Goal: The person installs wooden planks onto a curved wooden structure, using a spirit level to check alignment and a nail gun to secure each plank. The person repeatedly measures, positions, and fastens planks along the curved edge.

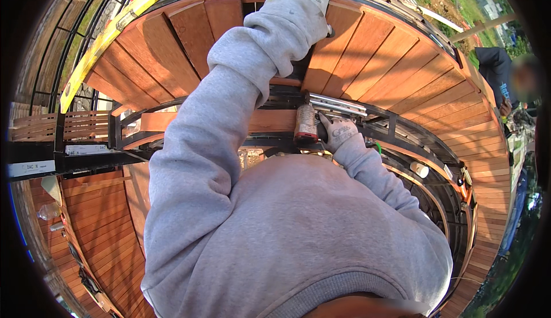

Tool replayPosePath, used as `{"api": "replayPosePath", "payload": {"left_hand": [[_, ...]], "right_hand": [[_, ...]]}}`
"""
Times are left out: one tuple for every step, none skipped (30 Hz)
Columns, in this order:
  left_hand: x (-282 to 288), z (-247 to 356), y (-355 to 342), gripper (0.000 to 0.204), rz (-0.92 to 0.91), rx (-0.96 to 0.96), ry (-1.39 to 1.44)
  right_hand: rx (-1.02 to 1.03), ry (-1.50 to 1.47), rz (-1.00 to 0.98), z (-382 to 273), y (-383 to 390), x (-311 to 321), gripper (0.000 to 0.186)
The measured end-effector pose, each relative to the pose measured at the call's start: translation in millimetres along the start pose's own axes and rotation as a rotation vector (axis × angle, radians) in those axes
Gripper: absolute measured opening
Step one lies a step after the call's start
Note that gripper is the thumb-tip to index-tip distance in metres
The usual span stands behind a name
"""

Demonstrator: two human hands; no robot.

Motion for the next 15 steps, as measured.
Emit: {"api": "replayPosePath", "payload": {"left_hand": [[-0.3,-0.5,-0.6,0.095,-0.001,0.000,0.000],[-1.2,-0.8,-2.2,0.095,-0.003,0.002,-0.007],[-2.4,-1.4,-2.1,0.095,-0.003,0.006,-0.010],[-2.3,-0.8,-1.0,0.095,-0.008,0.010,-0.017],[-4.9,-1.3,-4.1,0.095,-0.008,0.012,-0.019],[-7.7,-0.1,-5.4,0.096,-0.010,0.009,-0.024],[-10.2,0.3,-7.8,0.096,-0.012,0.012,-0.029],[-9.1,0.1,-7.3,0.096,-0.008,0.019,-0.035],[-10.6,1.1,-8.2,0.096,-0.012,0.018,-0.038],[-11.8,0.6,-8.3,0.096,-0.010,0.021,-0.046],[-11.8,1.4,-6.9,0.096,-0.011,0.027,-0.051],[-14.1,2.5,-9.3,0.096,-0.013,0.024,-0.056],[-8.6,0.4,-1.7,0.097,-0.011,0.052,-0.077],[-10.4,0.5,-1.2,0.097,-0.011,0.055,-0.083],[-11.3,0.5,-2.0,0.097,-0.010,0.058,-0.091]], "right_hand": [[-0.013,-0.016,0.000,0.2,0.0,-2.4,0.073],[-0.023,-0.030,0.003,0.1,-1.2,-2.4,0.072],[-0.034,-0.044,0.006,-0.5,-2.2,-0.9,0.072],[-0.044,-0.025,-0.045,-0.7,-3.0,-0.8,0.074],[-0.055,-0.005,-0.096,-1.5,-3.3,1.1,0.077],[-0.070,0.013,-0.150,-1.1,-2.5,2.2,0.080],[-0.067,0.022,-0.095,1.1,-2.4,-1.4,0.076],[-0.060,0.031,-0.039,1.5,-1.8,-5.5,0.072],[-0.054,0.041,0.017,1.8,-1.0,-7.6,0.068],[-0.053,0.045,0.013,3.4,-0.7,-11.1,0.068],[-0.053,0.049,0.009,5.4,-0.7,-14.3,0.069],[-0.053,0.053,0.005,7.3,-0.4,-16.4,0.070],[-0.038,0.062,-0.017,6.6,-2.3,-14.1,0.072],[-0.048,0.058,-0.045,6.3,-3.1,-13.4,0.074],[-0.057,0.055,-0.073,5.9,-3.5,-13.6,0.076]]}}
Point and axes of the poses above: each hand's wrist, its own y-axis away from the middle knuckle, its own x-axis out of the back of the hand, z = x × y, the point moved 3 cm from there along -y, towards the middle knuckle, and after that the axes turned 1 degree about y, right-handed, at the moved point
